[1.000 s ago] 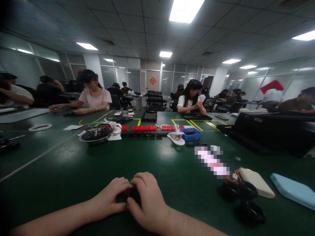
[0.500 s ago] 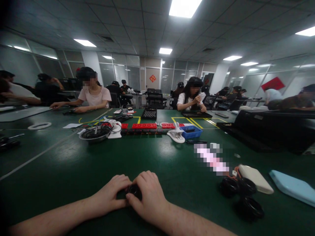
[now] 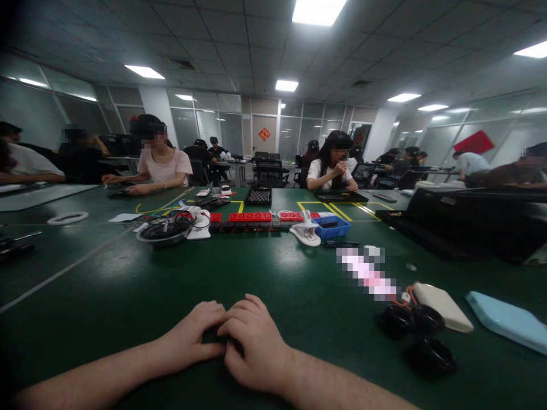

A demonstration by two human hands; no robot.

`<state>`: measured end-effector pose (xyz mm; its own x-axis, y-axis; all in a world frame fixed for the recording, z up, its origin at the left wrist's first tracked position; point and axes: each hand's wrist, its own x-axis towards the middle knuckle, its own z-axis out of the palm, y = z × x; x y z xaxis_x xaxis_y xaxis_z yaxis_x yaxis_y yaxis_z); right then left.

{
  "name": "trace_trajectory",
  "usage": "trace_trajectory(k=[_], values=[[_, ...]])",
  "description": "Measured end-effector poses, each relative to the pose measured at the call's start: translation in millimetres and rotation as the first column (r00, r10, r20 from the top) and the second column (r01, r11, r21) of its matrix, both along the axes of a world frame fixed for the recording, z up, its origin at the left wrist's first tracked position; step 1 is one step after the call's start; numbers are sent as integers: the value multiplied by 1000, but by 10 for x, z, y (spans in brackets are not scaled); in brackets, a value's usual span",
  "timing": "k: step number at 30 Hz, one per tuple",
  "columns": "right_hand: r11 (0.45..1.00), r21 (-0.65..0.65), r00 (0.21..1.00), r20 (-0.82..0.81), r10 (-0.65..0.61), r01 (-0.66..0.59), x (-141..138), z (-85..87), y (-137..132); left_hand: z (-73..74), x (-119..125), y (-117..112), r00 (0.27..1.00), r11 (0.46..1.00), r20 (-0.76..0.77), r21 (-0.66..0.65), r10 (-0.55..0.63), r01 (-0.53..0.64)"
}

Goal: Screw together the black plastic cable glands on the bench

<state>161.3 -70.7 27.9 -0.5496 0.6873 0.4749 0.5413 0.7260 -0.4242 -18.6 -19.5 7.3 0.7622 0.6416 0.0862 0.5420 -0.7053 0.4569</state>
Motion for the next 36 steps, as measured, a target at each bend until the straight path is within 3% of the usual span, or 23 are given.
trace_trajectory(k=[5, 12, 17, 27, 36], values=[[1000, 0, 998, -61, 7, -7, 6, 32, -18, -9, -11, 6, 1000, 1000, -3, 25, 11, -11], [966, -89, 968, -55, -246, 241, 4, -59, 33, 22, -7, 4, 1000, 999, 4, 28, 19, -19], [950, -116, 957, 12, -289, 288, -13, -64, 56, 34, -11, -22, 1000, 999, 0, 30, 19, -19], [992, -64, 993, -40, -111, 108, -24, -8, 54, 19, -13, 0, 1000, 999, -10, 38, 15, -15], [998, -26, 996, -78, 51, -53, 6, -48, 50, 23, -13, -5, 1000, 1000, -4, 16, 4, -4]])
